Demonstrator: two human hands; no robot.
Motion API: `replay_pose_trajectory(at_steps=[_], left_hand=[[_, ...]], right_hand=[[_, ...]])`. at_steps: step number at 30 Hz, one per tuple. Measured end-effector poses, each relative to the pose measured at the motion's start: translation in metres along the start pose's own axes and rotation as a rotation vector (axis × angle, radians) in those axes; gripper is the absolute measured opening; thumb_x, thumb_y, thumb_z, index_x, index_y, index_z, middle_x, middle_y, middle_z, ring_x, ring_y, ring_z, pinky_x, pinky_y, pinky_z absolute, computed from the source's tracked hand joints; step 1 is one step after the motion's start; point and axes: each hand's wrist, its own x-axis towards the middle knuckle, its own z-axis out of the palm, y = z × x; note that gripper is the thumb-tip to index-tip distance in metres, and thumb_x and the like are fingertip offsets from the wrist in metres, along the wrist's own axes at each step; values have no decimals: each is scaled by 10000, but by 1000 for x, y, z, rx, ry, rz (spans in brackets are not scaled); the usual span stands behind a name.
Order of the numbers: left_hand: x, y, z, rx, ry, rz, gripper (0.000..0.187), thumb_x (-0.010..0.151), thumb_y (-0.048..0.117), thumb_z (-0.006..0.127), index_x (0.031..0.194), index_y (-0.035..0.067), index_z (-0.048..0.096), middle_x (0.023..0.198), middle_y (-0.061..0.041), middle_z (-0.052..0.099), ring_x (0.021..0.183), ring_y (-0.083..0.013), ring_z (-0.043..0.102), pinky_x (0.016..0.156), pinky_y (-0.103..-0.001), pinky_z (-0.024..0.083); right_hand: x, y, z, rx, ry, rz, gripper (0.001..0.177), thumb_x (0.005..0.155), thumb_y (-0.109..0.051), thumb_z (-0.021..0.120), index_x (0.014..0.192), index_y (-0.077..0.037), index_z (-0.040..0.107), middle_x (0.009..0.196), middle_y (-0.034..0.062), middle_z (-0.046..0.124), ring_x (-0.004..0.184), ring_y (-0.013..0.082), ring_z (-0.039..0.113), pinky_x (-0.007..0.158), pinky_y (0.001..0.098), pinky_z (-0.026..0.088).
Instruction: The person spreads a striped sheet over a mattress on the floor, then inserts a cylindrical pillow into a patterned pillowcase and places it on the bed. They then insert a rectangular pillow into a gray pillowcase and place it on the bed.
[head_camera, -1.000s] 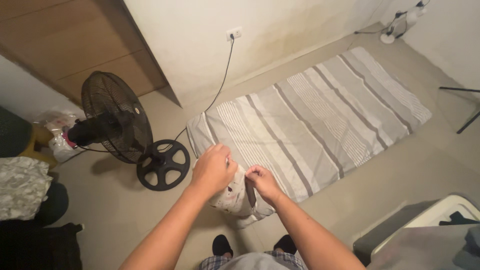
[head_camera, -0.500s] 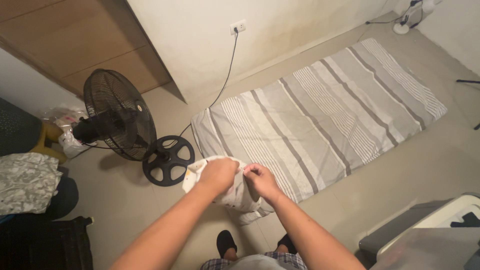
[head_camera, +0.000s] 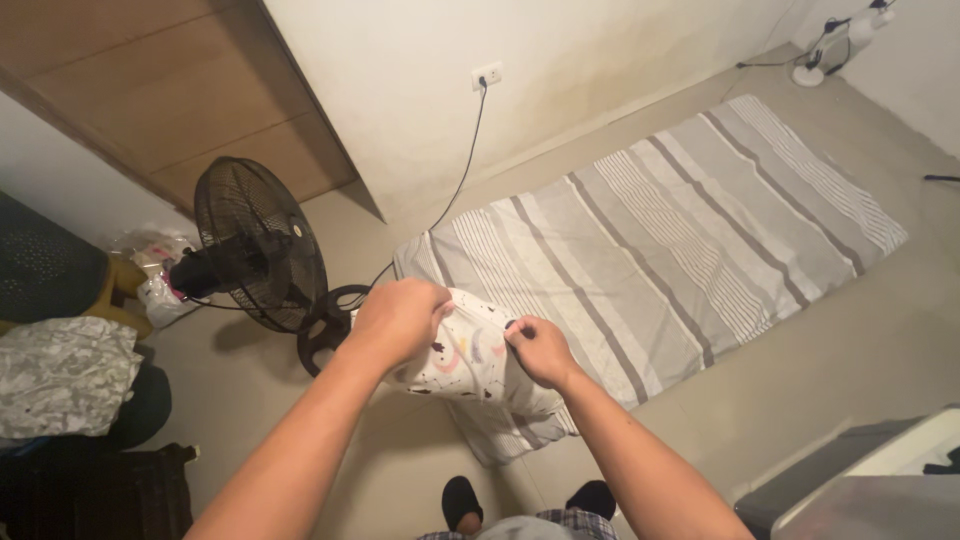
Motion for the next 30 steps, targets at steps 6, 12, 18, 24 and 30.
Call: replay_pose_trajectory(at_steps=[6, 12, 18, 24, 30], left_hand=[[-6, 1, -21, -28, 45, -49, 184, 858, 287, 584, 893, 178, 728, 879, -109, 683, 847, -354, 632, 747, -466, 487], [-14, -7, -43, -59, 241, -32, 206, 841, 277, 596, 961, 186, 737, 912, -95, 698, 842, -343, 641, 736, -437, 502], [-28, -31, -62, -99, 531, -27, 189, 865, 249, 621, 938, 120, 739, 915, -93, 709, 816, -307, 667, 733, -394, 518], [-51, -71, -86, -142, 688, -70, 167, 917, 181, 621, 972, 66, 729, 903, -136, 700, 804, -298, 676, 725, -372, 514], [-65, -116, -78, -147, 844, -269, 158, 958, 149, 648, 1029, 36, 732, 952, -184, 697, 844, -308, 677, 790, -368, 501]], right_hand=[[13, 43, -5, -27, 62, 37, 170, 763, -233, 678, 807, -71, 708, 792, 82, 721, 759, 198, 673, 737, 308, 502], [22, 66, -13, -24, 124, 120, 181, 752, -241, 693, 796, -68, 717, 783, 76, 721, 741, 188, 664, 716, 303, 497], [29, 80, -28, -13, 165, 141, 177, 740, -210, 679, 800, -49, 721, 764, 92, 719, 722, 201, 660, 688, 319, 497], [35, 114, -56, -78, 234, 55, 208, 732, -250, 674, 796, -54, 701, 767, 103, 719, 723, 222, 676, 705, 328, 507], [53, 145, -94, -289, 340, 39, 211, 715, -251, 664, 789, -59, 714, 807, 162, 714, 786, 311, 685, 752, 380, 518]])
